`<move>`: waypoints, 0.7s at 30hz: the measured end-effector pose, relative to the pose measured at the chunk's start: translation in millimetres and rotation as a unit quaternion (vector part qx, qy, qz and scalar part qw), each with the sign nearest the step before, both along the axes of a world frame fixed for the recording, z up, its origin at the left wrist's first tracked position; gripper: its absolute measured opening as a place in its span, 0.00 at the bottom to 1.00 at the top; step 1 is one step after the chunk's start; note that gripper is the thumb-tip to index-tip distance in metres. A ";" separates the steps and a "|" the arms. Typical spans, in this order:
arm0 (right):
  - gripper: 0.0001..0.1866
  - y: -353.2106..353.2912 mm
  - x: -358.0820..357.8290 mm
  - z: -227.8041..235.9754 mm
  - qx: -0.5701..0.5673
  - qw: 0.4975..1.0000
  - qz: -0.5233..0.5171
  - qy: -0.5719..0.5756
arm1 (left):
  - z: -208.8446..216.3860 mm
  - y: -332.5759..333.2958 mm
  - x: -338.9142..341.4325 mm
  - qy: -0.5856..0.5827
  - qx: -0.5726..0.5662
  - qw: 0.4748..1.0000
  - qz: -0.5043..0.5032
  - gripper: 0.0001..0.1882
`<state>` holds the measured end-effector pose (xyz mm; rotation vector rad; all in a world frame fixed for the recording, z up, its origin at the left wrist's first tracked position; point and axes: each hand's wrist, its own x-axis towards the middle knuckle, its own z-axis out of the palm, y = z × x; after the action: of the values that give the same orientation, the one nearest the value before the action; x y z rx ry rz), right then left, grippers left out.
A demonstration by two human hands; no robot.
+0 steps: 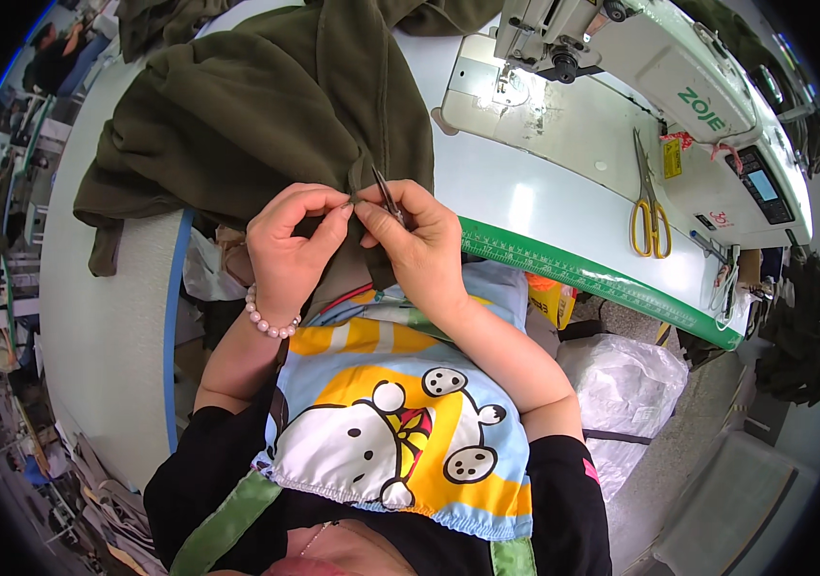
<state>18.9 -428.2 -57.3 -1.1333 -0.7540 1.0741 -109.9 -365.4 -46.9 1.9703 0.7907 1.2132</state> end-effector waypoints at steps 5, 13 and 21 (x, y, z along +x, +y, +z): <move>0.08 -1.7 -0.5 -5.2 0.086 0.978 -0.072 -0.175 | 0.4 6.0 2.2 -0.036 -0.083 0.996 -0.017 0.03; 0.13 -13.8 -2.7 3.2 0.056 0.994 0.080 -0.048 | 4.0 8.5 2.4 -0.068 -0.187 0.980 -0.029 0.04; 0.12 -16.5 -3.3 8.2 0.010 0.993 0.074 -0.092 | 0.6 8.0 -0.8 -0.061 -0.188 0.980 -0.034 0.04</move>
<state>15.7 -444.7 -49.1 -1.1846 -1.0044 1.0924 -110.6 -357.4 -46.3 1.5872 0.8148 1.0448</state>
